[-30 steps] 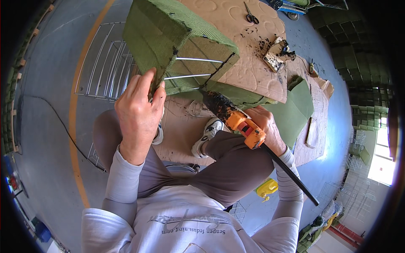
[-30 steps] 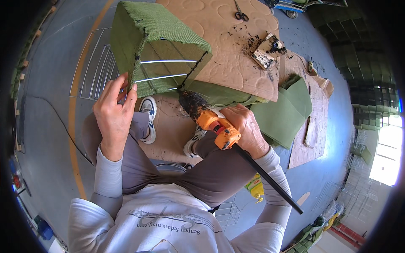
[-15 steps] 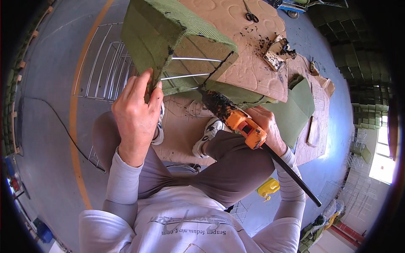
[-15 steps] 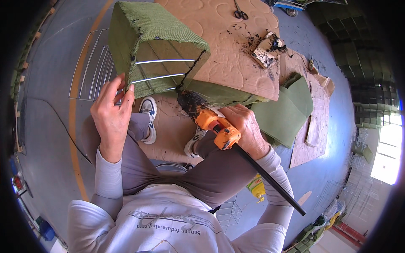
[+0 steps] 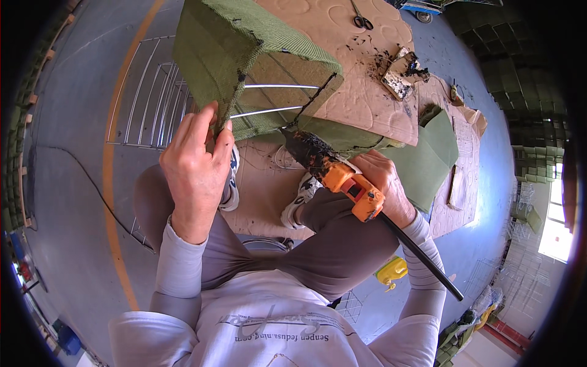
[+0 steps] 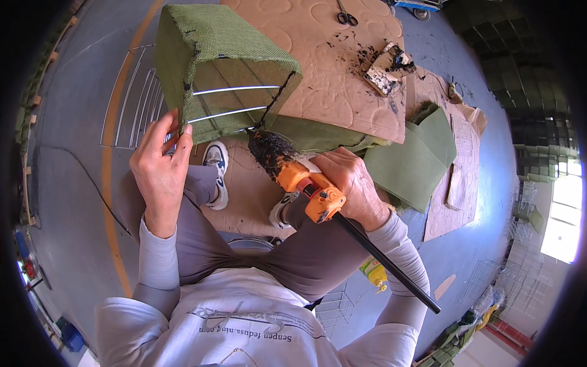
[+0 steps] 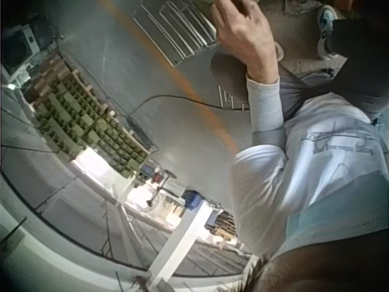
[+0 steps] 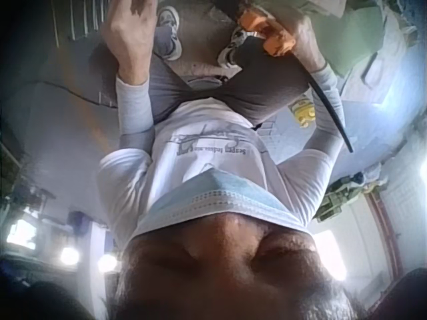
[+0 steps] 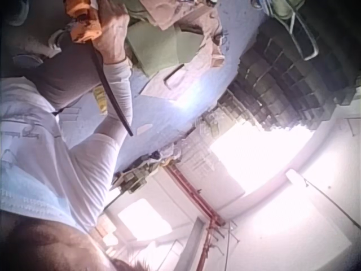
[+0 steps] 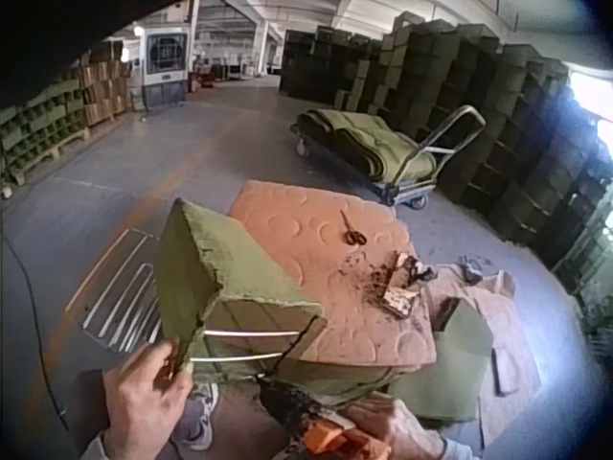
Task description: The person sits on the floor and assembles a wire basket by attaching green fabric to a metal frame. They use a hot glue gun to apply adhesive to the frame and press the fabric into place, repeating the process for different sections of the basket.
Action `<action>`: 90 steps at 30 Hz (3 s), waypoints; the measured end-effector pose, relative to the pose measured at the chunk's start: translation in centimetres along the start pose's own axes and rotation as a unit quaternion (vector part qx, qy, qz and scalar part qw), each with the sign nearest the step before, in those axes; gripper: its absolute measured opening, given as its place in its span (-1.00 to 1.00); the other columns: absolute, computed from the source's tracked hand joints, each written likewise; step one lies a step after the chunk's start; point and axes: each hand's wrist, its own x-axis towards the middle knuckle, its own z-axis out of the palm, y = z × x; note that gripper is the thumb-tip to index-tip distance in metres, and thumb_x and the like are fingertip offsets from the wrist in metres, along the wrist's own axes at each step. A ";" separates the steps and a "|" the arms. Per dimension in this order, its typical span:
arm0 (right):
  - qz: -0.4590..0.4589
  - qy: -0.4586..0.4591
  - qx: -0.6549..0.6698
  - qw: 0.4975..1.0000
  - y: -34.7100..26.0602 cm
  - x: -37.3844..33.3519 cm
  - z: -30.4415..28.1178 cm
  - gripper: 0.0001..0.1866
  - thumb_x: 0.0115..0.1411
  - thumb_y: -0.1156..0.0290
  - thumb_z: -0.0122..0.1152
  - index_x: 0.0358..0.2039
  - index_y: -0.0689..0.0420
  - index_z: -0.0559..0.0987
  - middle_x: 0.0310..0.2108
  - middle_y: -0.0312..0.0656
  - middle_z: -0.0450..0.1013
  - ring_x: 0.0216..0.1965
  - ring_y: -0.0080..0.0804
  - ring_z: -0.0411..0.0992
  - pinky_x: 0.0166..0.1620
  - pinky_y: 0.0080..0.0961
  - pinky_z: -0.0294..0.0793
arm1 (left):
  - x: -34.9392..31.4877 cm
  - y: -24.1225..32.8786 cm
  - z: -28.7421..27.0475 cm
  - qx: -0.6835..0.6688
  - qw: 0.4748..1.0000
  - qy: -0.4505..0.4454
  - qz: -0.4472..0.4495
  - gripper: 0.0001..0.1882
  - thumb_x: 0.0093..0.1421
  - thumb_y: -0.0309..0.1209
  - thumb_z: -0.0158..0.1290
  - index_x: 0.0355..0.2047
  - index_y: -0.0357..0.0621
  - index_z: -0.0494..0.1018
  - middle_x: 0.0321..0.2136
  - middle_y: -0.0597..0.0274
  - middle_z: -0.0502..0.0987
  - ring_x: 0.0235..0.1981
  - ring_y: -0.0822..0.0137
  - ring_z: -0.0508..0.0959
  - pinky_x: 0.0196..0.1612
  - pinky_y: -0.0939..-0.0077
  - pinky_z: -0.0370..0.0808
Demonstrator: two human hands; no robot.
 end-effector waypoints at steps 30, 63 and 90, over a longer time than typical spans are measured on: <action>-0.041 -0.012 0.043 0.998 -0.5 1.3 0.2 -0.59 -0.12 0.20 0.34 -0.33 0.22 0.50 -0.53 -0.09 0.41 -0.45 -0.04 0.44 -0.31 -0.28 0.35 | 0.1 -0.2 0.0 0.011 1.000 0.003 0.020 -0.71 0.14 -0.60 0.19 -0.11 -0.35 0.51 -0.29 0.09 0.60 -0.35 0.28 0.68 -0.33 0.45 0.67; 0.012 -0.010 -0.002 1.000 0.2 -0.2 0.1 -0.64 -0.12 0.22 0.32 -0.36 0.20 0.53 -0.51 -0.11 0.45 -0.43 -0.08 0.45 -0.28 -0.32 0.36 | 0.1 -0.4 -0.1 0.002 1.000 0.005 0.024 -0.72 0.14 -0.60 0.20 -0.12 -0.36 0.50 -0.28 0.07 0.59 -0.36 0.27 0.68 -0.34 0.46 0.67; 0.021 0.011 -0.016 1.000 0.1 -0.3 0.0 -0.63 -0.15 0.22 0.33 -0.36 0.18 0.53 -0.53 -0.14 0.44 -0.46 -0.13 0.44 -0.31 -0.34 0.32 | 0.2 -0.7 0.4 -0.005 0.997 0.049 0.062 -0.67 0.00 -0.58 0.24 -0.17 -0.27 0.51 -0.47 0.11 0.49 -0.52 0.15 0.56 -0.46 0.32 0.51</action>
